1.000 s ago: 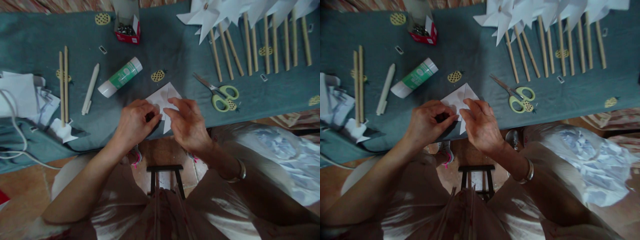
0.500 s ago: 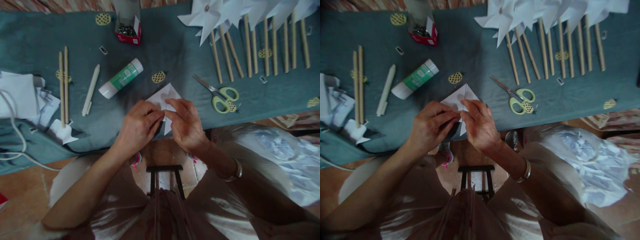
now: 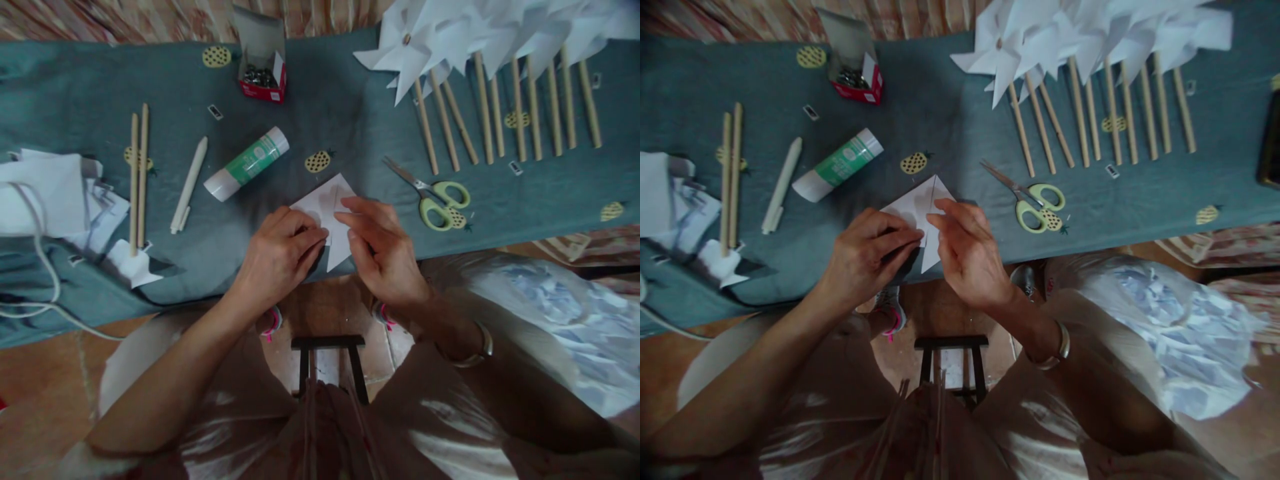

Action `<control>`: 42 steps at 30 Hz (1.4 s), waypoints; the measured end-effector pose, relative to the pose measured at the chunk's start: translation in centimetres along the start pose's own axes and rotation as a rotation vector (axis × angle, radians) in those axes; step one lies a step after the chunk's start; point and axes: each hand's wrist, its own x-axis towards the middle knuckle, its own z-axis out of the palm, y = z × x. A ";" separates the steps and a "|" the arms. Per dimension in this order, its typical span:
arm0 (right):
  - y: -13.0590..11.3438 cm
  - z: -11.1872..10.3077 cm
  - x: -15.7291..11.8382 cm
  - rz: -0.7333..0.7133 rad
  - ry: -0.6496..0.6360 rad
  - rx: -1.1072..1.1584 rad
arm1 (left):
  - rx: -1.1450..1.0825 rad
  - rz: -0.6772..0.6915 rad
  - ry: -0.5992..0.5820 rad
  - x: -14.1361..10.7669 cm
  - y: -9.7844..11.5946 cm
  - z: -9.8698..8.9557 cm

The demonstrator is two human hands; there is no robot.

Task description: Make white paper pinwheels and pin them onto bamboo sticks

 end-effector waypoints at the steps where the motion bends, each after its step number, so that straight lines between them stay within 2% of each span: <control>1: 0.1 -0.2 0.1 0.007 0.014 -0.005 | -0.003 -0.014 -0.010 0.0 0.0 -0.1; 4: 0.5 -0.6 0.3 0.022 0.048 -0.056 | -0.003 -0.025 -0.016 0.0 0.2 -0.2; 8: 0.7 -0.7 0.2 0.045 0.032 -0.093 | -0.005 -0.040 -0.018 0.1 0.5 -0.3; 19: 0.4 -1.1 -0.5 0.047 0.051 -0.092 | -0.018 -0.073 -0.005 -0.1 0.4 -0.3; 24: 0.4 -1.1 -0.7 0.038 0.046 -0.071 | -0.040 -0.079 -0.037 -0.2 0.8 -0.4; 32: 0.1 -1.2 -0.9 0.055 0.032 -0.085 | 0.087 0.028 -0.091 -0.2 1.8 -0.1; 38: 0.2 -2.2 -0.7 0.037 -0.032 -0.072 | 0.103 0.152 0.002 -0.3 1.8 0.1; 42: 0.9 -3.4 -0.8 0.023 -0.195 0.002 | 0.095 0.194 0.051 -0.4 1.7 0.1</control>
